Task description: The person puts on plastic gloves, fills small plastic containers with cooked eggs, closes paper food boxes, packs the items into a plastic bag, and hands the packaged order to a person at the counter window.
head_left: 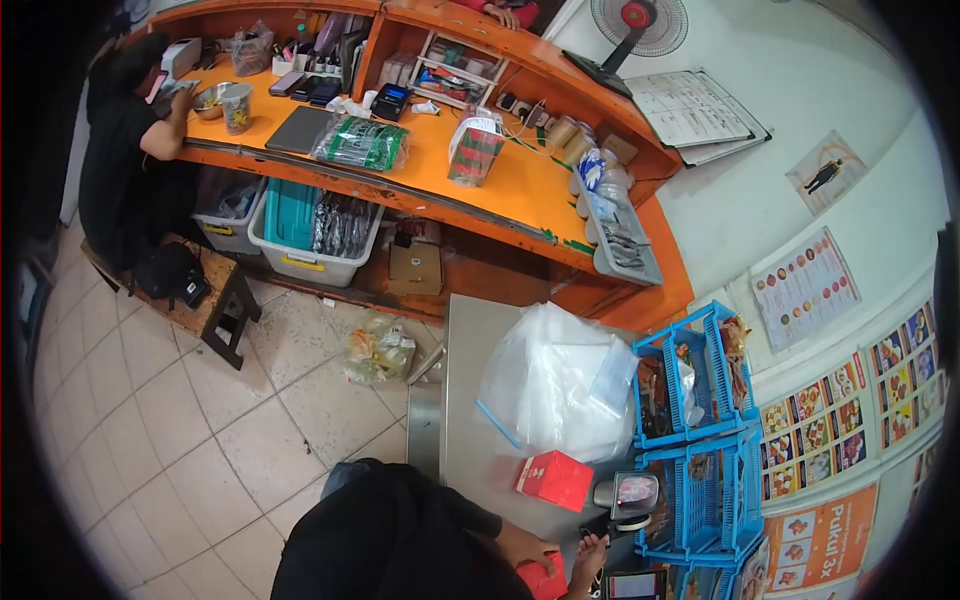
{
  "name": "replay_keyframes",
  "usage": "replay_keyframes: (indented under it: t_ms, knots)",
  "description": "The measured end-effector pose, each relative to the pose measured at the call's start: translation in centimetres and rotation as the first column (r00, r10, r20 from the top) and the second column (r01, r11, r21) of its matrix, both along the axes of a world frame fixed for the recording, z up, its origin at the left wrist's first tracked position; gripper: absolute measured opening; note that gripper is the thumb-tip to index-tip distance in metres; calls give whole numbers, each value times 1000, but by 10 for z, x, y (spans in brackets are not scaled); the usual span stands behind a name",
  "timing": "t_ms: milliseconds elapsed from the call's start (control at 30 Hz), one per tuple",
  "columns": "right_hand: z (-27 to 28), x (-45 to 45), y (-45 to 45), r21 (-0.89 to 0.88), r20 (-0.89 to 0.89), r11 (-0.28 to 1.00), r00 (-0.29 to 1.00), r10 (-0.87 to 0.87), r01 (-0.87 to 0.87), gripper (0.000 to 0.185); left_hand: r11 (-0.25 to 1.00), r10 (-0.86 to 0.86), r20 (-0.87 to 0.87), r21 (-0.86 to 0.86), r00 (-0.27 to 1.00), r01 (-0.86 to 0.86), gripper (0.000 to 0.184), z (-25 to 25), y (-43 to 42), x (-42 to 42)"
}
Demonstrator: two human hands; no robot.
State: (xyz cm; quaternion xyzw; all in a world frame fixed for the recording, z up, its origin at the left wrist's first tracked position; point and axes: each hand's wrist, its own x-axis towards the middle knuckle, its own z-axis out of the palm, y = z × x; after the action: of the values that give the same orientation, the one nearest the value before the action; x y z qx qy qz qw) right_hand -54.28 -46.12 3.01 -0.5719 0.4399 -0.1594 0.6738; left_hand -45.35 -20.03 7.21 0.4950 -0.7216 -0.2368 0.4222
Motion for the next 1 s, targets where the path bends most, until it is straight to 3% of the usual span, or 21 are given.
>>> replay_keyframes:
  t_ms: [33, 133, 333, 433, 500, 600, 700, 867, 900, 1000]
  knots:
    - [-32, -7, -30, -16, 109, 1000, 994, 25, -23, 48, 1000, 2, 0, -3, 1000, -2, 71, -1, 0, -1]
    - [16, -5, 16, -189, 45, 981, 999, -23, 31, 50, 1000, -3, -10, -8, 1000, 3, 69, 0, -1, -1]
    - [-9, -11, -6, 37, 110, 999, 994, -7, 3, 45, 1000, -17, -21, 14, 1000, 18, 72, -7, -10, -2]
    - [-17, -13, -5, -179, 69, 983, 996, 59, -46, 45, 1000, -11, -47, 24, 999, 13, 80, -10, -15, -3]
    - [-19, -10, 0, -220, 79, 975, 996, 39, -21, 43, 1000, -3, -38, 3, 999, 3, 80, -8, -15, -2]
    - [-14, -6, 11, -232, 119, 973, 993, 20, 9, 39, 993, -16, -63, 117, 998, 24, 80, -4, -18, 0]
    - [-20, -7, 10, -212, 154, 976, 988, -12, 45, 36, 995, 1, -120, 98, 993, 11, 77, 8, -13, -3]
    - [-32, -1, 14, -207, 210, 977, 978, -12, 57, 32, 997, 47, -22, 67, 999, -45, 75, 3, -23, -6]
    - [-28, -10, 13, -336, 10, 909, 964, 264, -245, 35, 997, 42, -15, 58, 999, -41, 75, 2, -26, -6]
    - [-27, -8, 17, -298, 100, 930, 962, 255, -215, 37, 998, 55, -37, 30, 998, -54, 72, -1, -26, -7]
